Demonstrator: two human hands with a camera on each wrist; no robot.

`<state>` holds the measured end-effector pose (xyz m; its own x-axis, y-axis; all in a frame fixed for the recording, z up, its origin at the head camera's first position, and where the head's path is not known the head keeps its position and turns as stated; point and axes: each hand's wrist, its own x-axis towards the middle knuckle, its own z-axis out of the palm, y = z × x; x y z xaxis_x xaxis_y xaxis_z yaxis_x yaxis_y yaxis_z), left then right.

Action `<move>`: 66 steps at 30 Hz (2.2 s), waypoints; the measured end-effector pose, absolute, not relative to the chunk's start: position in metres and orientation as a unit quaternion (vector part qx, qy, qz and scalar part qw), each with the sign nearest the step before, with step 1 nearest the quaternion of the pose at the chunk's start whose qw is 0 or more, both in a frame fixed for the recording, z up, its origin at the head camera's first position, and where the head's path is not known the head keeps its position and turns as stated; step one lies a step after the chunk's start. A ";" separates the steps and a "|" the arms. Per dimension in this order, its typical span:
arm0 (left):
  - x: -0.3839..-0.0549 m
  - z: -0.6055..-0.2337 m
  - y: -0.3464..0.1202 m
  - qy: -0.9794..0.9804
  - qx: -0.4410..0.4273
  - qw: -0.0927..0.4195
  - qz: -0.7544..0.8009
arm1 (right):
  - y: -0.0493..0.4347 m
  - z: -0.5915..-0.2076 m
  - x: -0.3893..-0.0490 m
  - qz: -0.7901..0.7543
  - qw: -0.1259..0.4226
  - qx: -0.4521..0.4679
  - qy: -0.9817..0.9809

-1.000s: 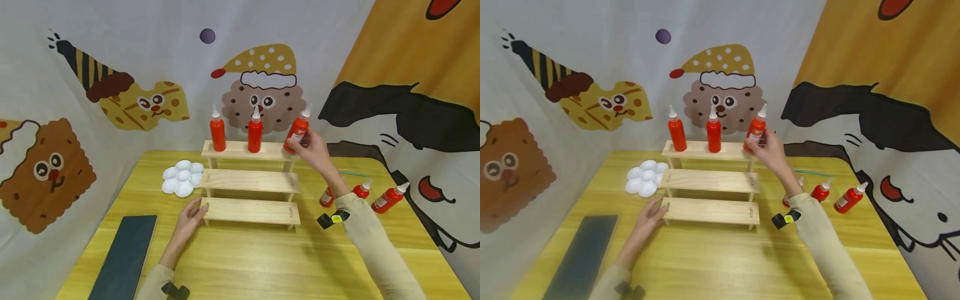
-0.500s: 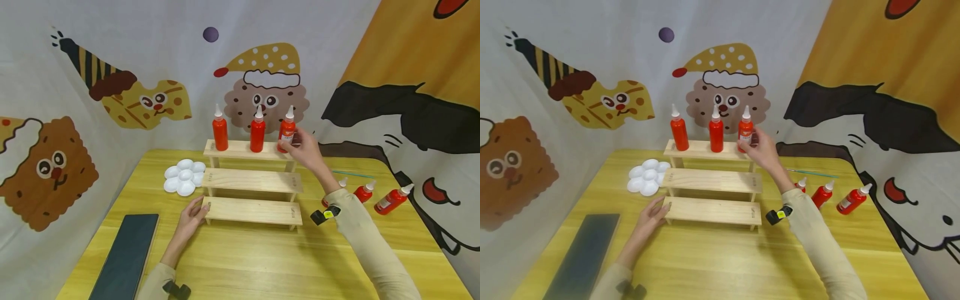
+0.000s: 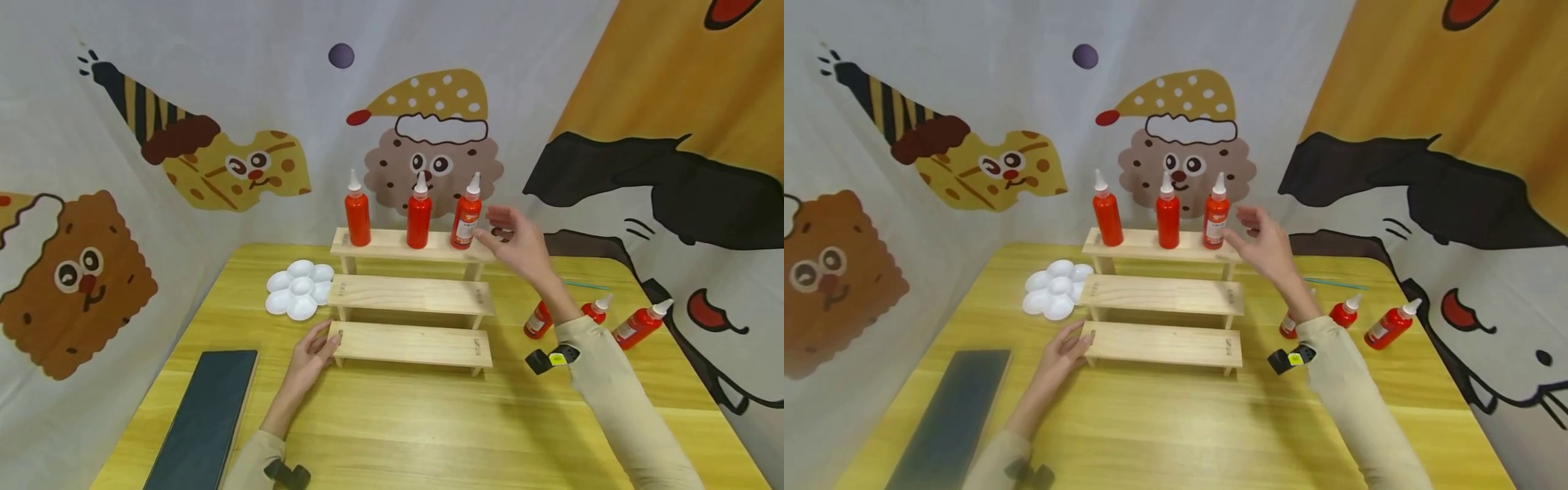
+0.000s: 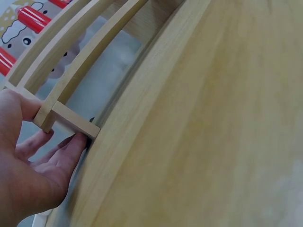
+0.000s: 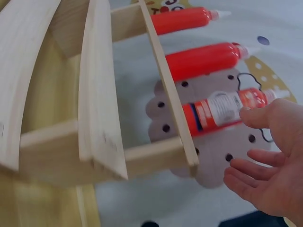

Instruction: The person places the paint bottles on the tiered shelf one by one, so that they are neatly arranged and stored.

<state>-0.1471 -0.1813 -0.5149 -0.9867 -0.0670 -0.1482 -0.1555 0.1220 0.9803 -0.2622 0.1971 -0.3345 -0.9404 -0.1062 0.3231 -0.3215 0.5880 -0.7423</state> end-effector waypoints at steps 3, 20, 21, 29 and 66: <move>-0.147 -0.515 -0.182 0.749 -0.075 0.036 0.658 | 0.210 -0.333 -0.256 0.428 0.138 0.114 -0.886; -0.145 -0.512 -0.180 0.745 -0.077 0.035 0.662 | 0.277 -0.363 -0.223 0.377 0.064 0.058 -0.922; -0.145 -0.512 -0.180 0.744 -0.076 0.035 0.663 | 0.278 -0.366 -0.221 0.377 0.059 0.054 -0.923; -0.145 -0.512 -0.180 0.743 -0.075 0.034 0.664 | 0.286 -0.394 -0.210 0.380 0.063 0.012 -0.923; -0.146 -0.513 -0.181 0.741 -0.076 0.033 0.666 | 0.296 -0.499 -0.177 0.369 0.118 -0.003 -0.922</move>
<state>-0.1456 -0.1806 -0.5135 -0.9862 -0.0689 -0.1502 -0.1567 0.1014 0.9824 -0.1770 0.2964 -0.4991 -0.9722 0.0929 0.2149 -0.0812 0.7270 -0.6819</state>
